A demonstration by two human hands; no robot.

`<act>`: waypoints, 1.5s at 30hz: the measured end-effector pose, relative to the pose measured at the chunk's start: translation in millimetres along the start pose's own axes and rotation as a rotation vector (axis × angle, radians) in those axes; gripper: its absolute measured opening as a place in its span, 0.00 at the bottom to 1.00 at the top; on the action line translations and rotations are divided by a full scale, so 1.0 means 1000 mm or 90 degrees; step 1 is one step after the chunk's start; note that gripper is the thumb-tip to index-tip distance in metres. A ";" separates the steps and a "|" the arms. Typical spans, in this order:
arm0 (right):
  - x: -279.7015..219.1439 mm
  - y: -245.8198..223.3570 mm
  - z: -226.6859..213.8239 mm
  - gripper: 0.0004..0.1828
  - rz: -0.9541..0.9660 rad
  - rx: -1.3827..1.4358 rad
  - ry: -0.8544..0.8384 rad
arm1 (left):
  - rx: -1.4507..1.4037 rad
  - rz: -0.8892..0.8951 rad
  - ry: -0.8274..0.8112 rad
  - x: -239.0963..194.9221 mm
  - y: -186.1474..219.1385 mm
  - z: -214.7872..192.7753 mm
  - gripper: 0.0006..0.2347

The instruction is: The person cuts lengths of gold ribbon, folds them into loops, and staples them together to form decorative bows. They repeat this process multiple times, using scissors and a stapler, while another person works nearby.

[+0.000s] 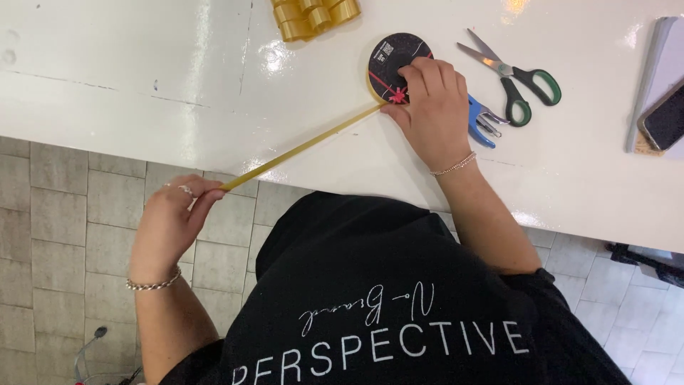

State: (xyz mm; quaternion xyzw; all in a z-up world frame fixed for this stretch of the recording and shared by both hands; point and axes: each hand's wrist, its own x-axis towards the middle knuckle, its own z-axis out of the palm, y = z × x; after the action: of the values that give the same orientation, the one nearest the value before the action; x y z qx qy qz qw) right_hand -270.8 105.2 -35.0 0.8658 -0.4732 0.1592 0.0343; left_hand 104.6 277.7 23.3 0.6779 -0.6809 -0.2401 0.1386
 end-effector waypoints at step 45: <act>-0.020 -0.081 -0.030 0.22 -0.029 0.699 0.035 | -0.838 0.107 -0.026 0.058 0.111 0.070 0.05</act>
State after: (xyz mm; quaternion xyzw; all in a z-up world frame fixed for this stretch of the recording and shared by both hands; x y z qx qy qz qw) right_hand -221.5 172.3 -5.3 0.7618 -0.3009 0.4045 -0.4069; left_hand -29.1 226.6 13.7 0.3917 -0.4448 -0.6070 0.5294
